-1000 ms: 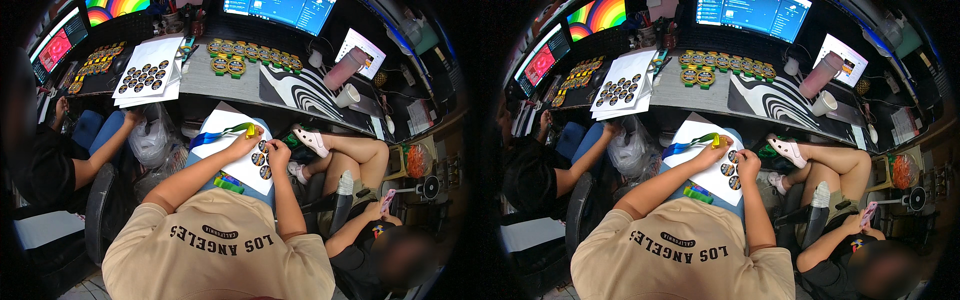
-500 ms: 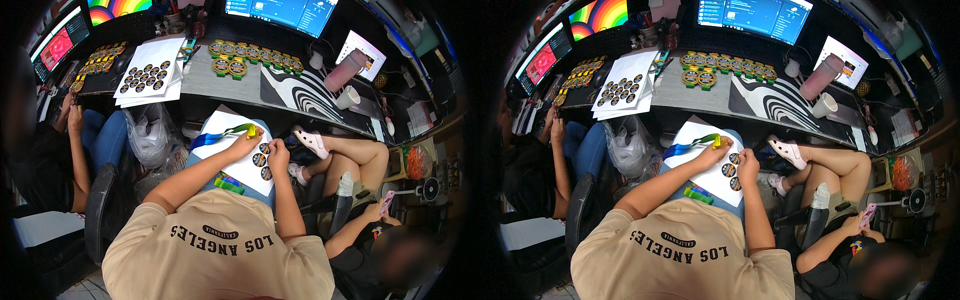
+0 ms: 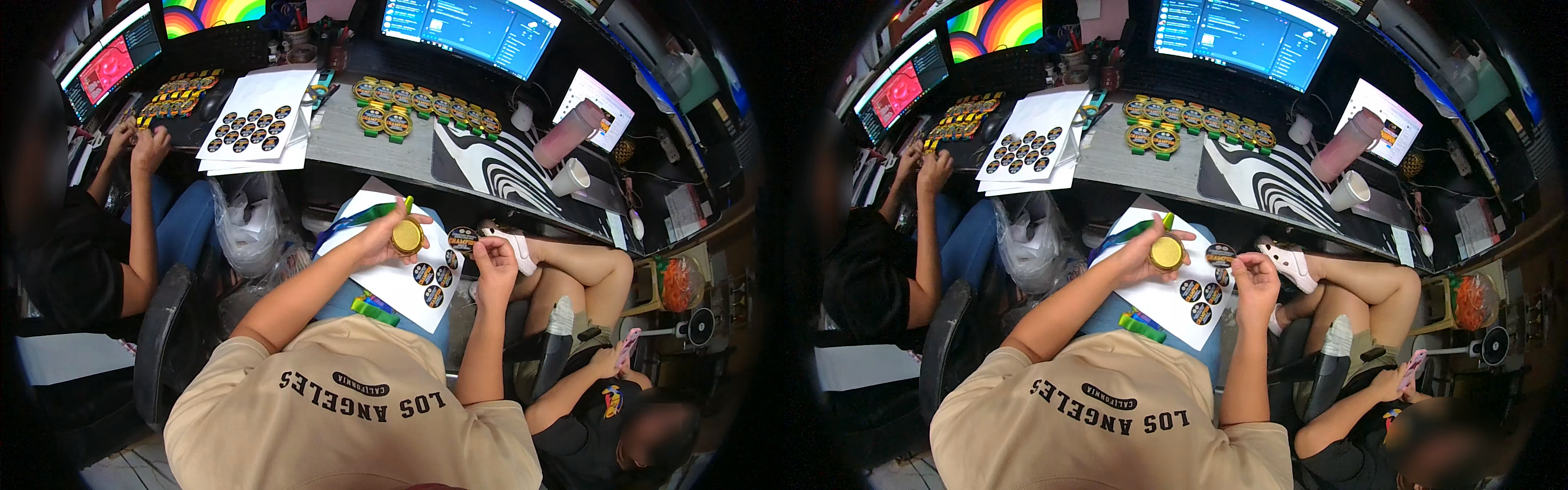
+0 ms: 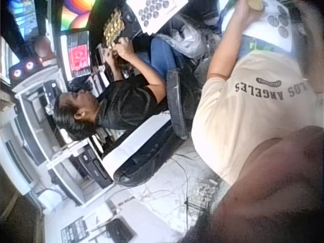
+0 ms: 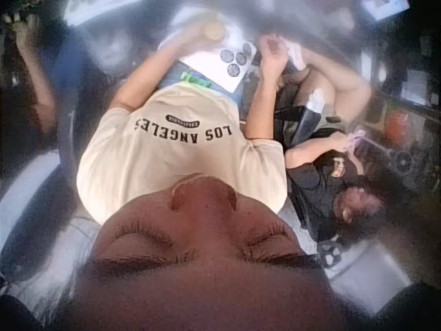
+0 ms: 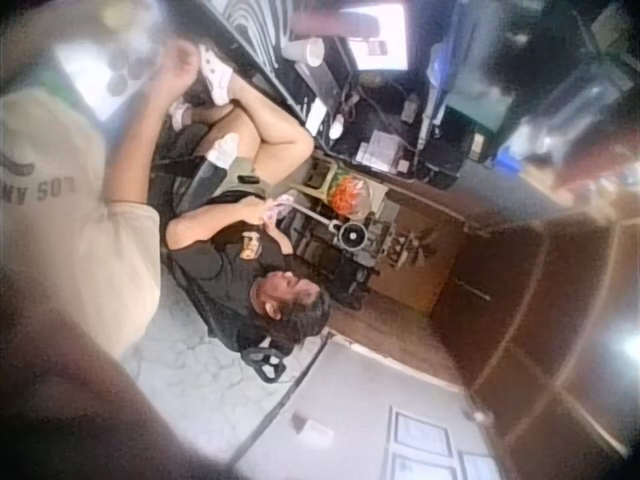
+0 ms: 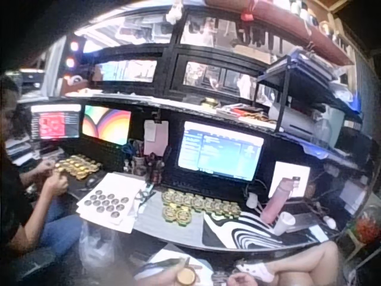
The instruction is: The person assembles medals by attaching circular stickers to the front of gold-colored medal blanks and threading rainbow-colored ribbons through the medal loops. The finished medals are placed on the desk.
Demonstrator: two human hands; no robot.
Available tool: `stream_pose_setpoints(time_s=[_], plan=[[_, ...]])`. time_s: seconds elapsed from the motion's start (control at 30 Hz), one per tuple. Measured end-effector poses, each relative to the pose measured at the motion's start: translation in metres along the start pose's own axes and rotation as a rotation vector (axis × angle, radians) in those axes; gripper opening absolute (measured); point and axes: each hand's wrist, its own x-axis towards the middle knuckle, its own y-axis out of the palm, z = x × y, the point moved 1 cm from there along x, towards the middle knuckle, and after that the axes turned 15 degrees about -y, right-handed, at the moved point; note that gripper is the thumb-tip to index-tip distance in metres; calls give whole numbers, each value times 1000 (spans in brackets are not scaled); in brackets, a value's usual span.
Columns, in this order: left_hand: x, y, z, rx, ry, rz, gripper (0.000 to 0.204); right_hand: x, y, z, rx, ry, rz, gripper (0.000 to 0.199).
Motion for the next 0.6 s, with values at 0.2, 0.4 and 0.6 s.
stream_pose_setpoints(time_s=[0.2,0.4,0.6], plan=[[-44,30,-23,-75,-76,102,107,-23,53,50,158,150,31,33],[-69,46,-25,67,-25,-3,107,-37,76,66,129,172,128,26],[-79,50,-25,129,-2,-17,104,-42,88,67,176,154,101,26]])
